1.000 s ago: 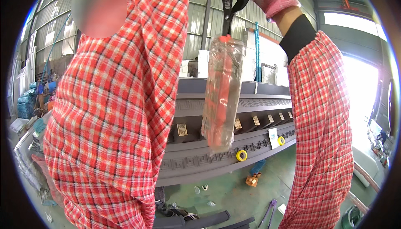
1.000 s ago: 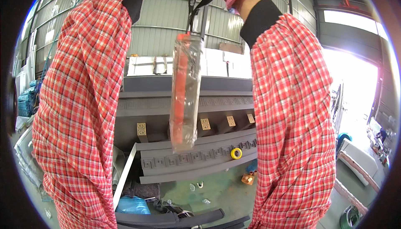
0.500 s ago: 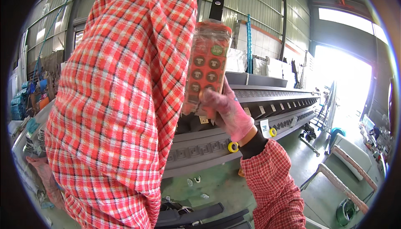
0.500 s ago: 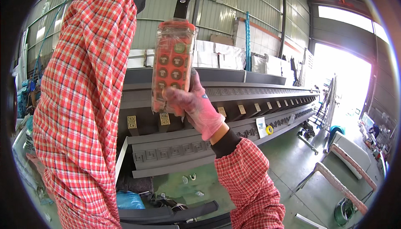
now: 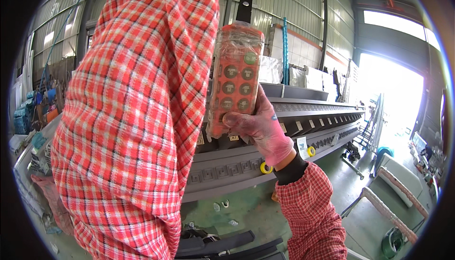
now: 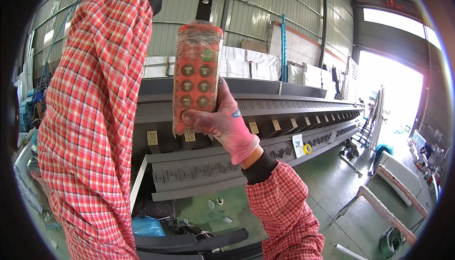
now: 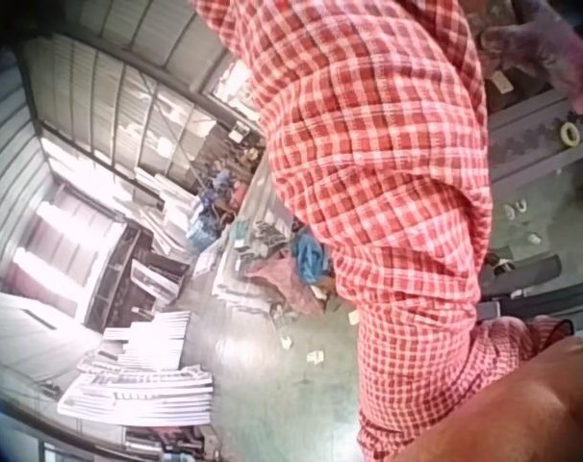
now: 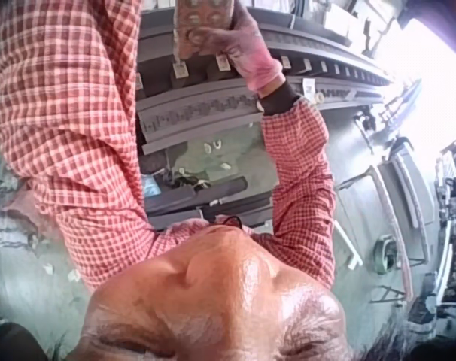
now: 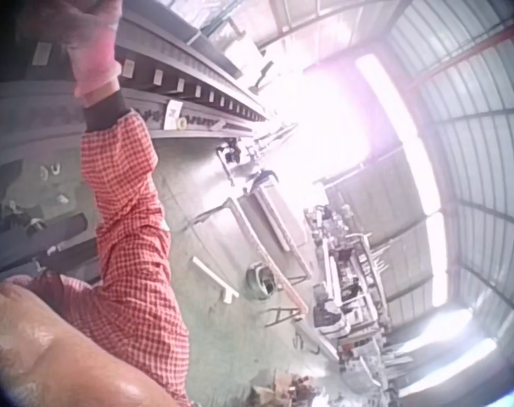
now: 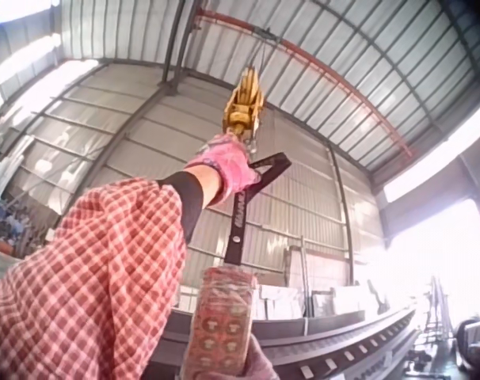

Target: The person writes Chinese characters on large white wrapped packages using a black marker, then walks through the warehouse and attaches a small packaged item to a hanging crane hook.

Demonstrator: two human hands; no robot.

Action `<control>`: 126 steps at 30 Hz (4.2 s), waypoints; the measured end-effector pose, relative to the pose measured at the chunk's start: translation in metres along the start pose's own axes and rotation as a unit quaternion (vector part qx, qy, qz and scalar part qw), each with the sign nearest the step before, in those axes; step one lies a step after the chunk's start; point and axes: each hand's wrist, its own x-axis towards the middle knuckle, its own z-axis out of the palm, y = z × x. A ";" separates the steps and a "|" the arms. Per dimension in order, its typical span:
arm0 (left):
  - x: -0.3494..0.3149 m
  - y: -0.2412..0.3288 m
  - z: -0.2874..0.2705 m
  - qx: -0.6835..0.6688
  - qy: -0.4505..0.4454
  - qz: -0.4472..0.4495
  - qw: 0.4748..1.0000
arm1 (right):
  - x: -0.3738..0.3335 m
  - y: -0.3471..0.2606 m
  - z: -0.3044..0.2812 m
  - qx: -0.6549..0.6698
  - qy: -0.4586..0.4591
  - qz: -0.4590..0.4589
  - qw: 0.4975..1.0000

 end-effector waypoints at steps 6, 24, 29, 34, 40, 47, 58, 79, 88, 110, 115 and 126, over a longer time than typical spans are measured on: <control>-0.001 0.000 0.000 0.006 -0.005 -0.002 1.000 | 0.001 0.005 0.006 -0.025 0.030 -0.020 0.999; 0.008 0.013 0.004 0.064 -0.009 0.013 0.998 | -0.002 0.001 -0.006 0.036 0.089 -0.043 0.994; -0.005 0.007 0.013 -0.078 -0.012 -0.027 0.997 | 0.004 0.013 -0.005 0.014 0.085 -0.050 0.995; -0.042 -0.003 0.025 -0.218 0.028 -0.038 0.975 | 0.001 0.044 -0.013 -0.038 0.089 -0.039 0.995; -0.066 -0.008 0.025 -0.417 -0.095 -0.111 0.897 | -0.006 0.070 -0.007 -0.007 0.067 -0.028 0.997; -0.079 -0.023 0.081 -0.445 -0.134 -0.069 0.883 | -0.023 0.096 -0.017 0.011 0.065 -0.010 0.998; -0.120 -0.025 0.081 -0.445 -0.153 -0.157 0.868 | -0.039 0.095 -0.032 -0.114 0.095 0.067 0.987; -0.131 -0.035 0.045 -0.463 -0.161 -0.104 0.866 | 0.111 -0.045 -0.030 0.127 -0.016 -0.023 0.991; -0.110 -0.090 -0.015 -0.526 -0.201 -0.108 0.819 | 0.152 -0.041 -0.044 -0.047 0.181 0.035 0.982; -0.026 -0.082 -0.068 -0.375 -0.129 -0.119 0.910 | 0.241 -0.053 -0.039 -0.280 -0.024 -0.159 0.947; -0.055 -0.109 -0.052 -0.394 -0.146 -0.102 0.902 | 0.213 -0.017 -0.032 -0.193 -0.030 -0.119 0.973; -0.115 -0.164 0.045 -0.626 -0.222 -0.209 0.718 | 0.220 0.074 -0.034 -0.326 0.102 -0.090 0.936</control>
